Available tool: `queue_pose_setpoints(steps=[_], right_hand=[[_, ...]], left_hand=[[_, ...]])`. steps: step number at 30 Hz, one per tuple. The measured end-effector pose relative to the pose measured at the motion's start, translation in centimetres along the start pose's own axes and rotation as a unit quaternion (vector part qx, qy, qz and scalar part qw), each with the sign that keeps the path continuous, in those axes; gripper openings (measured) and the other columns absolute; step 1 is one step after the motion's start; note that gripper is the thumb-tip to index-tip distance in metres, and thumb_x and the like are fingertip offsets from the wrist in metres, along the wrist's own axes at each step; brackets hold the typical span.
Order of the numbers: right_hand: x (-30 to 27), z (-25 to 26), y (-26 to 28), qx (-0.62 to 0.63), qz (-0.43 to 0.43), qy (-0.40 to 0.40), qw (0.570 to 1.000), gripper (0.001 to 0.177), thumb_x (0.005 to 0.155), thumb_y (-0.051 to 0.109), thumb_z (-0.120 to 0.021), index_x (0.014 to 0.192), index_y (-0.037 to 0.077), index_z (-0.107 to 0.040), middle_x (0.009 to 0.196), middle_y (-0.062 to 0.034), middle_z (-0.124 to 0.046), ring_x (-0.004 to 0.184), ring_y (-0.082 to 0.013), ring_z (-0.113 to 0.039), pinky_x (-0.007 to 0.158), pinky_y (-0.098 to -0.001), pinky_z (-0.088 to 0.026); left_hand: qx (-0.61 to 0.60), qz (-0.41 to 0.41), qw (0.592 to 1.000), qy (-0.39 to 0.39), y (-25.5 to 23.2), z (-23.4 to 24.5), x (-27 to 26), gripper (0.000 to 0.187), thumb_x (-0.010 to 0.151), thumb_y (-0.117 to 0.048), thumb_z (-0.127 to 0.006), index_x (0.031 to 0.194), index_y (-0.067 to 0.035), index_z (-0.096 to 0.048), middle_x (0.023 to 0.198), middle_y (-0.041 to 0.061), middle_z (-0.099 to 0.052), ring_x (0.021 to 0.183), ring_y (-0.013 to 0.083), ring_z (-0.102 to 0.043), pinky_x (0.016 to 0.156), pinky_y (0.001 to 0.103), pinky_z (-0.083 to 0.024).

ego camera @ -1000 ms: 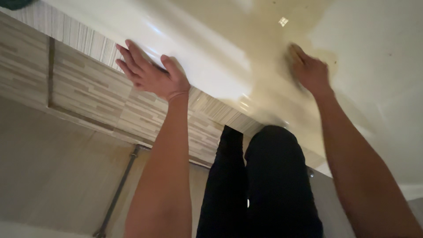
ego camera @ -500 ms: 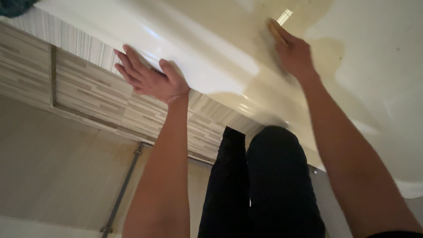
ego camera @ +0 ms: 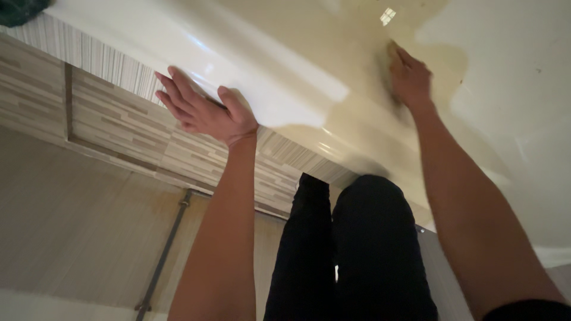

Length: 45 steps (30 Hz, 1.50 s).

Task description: The person scrubs the inside of a white bathtub using a sponge, then rinses a green cloth under the sink faucet and wipes the tub surface with the cloth. The person repeatedly scrubs and wipes different areas of the tub interior.

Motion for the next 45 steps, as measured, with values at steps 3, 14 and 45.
queue_pose_setpoints(steps=[3, 14, 45], right_hand=[[1.3, -1.1, 9.4, 0.016, 0.176, -0.033, 0.984, 0.05, 0.096, 0.032, -0.056, 0.145, 0.026, -0.064, 0.132, -0.0126, -0.069, 0.113, -0.0349, -0.066, 0.101, -0.0413, -0.047], [-8.4, 0.3, 19.8, 0.108, 0.231, 0.017, 0.967, 0.053, 0.1, 0.025, -0.069, 0.153, 0.02, -0.059, 0.095, -0.0174, -0.071, 0.08, -0.0156, -0.063, 0.08, -0.0328, -0.052], [-0.6, -3.8, 17.9, 0.108, 0.104, 0.069, 0.986, 0.051, 0.099, 0.038, -0.062, 0.149, 0.035, -0.058, 0.11, -0.0165, -0.076, 0.086, -0.0216, -0.068, 0.088, -0.0342, -0.055]], left_hand=[[0.005, 0.004, 1.0, -0.001, 0.0, -0.1, 0.1, 0.076, 0.108, -0.063, -0.021, 0.169, -0.019, -0.03, 0.174, 0.007, -0.027, 0.163, 0.0348, -0.018, 0.132, 0.063, -0.016], [-0.006, 0.005, 1.0, 0.007, 0.4, -0.1, -0.3, 0.077, 0.108, -0.064, -0.022, 0.169, -0.018, -0.03, 0.172, 0.008, -0.026, 0.163, 0.0343, -0.019, 0.131, 0.062, -0.018], [-0.004, 0.016, 1.0, 0.015, 0.3, 0.0, -0.2, 0.075, 0.107, -0.062, -0.024, 0.168, -0.018, -0.03, 0.176, 0.009, -0.027, 0.162, 0.0374, -0.018, 0.128, 0.06, -0.019]])
Point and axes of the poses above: each hand's wrist, its own x-axis towards the middle knuckle, its own z-axis out of the back of the hand, y = z × x, the point moved 9 cm from there along x, towards the middle knuckle
